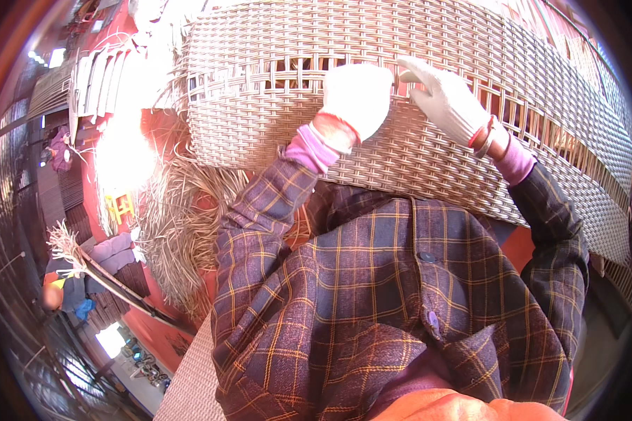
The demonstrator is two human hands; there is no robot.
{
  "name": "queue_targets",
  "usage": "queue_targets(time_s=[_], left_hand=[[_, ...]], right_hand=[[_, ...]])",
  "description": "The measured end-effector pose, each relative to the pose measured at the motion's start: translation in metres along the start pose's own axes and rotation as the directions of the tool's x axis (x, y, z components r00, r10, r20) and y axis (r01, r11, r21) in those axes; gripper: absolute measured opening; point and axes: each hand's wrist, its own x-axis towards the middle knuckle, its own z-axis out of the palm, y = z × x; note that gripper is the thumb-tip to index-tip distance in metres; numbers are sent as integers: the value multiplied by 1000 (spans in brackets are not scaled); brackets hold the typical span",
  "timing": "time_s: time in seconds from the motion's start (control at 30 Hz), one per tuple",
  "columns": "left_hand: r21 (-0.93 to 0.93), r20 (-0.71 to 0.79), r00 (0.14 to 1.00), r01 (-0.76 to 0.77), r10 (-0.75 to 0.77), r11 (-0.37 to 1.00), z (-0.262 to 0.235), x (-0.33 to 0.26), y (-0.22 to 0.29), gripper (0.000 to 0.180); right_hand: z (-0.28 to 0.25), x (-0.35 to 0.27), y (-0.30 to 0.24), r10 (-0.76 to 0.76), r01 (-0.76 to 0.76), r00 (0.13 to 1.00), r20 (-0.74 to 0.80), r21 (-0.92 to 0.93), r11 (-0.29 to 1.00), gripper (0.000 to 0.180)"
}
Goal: The person weaves a large basket by hand, threading flexible strands through a pre-formed frame. They repeatedly pull strands through gaps, press them into place, and adjust the weave to maintain tension and alignment.
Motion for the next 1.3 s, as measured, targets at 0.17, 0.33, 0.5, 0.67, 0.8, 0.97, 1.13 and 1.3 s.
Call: queue_targets(time_s=[0.17, 0.33, 0.5, 0.67, 0.8, 0.97, 1.13, 1.3], left_hand=[[-9, 36, 993, 109, -109, 994, -7, 3, 5, 14], [39, 306, 929, 208, -210, 977, -10, 21, 24, 21], [115, 418, 847, 309, -328, 944, -19, 24, 24, 27], [125, 269, 943, 166, -195, 978, -10, 18, 36, 21], [-240, 277, 895, 418, -351, 876, 14, 18, 8, 18], [-554, -112, 914, 269, -391, 788, 15, -11, 10, 14], [-524, -129, 906, 282, -402, 803, 3, -20, 20, 20], [-562, -165, 899, 252, -405, 788, -6, -20, 14, 20]], right_hand=[[-1, 2, 8, 29, -30, 997, 72, 27, 999, 53], [3, 18, 0, -36, 33, 995, 98, 32, 999, 57], [3, 20, 2, 22, -33, 994, 108, 101, 994, 55], [3, 20, 3, -31, 29, 998, 60, 49, 998, 55], [-6, 30, -9, 178, -210, 958, 224, 125, 970, 58], [-18, 41, -17, 95, -119, 965, 243, 83, 989, 56], [-16, 38, -11, 225, -273, 957, 184, 301, 914, 48], [-14, 19, -10, 236, -240, 970, 58, 395, 887, 44]])
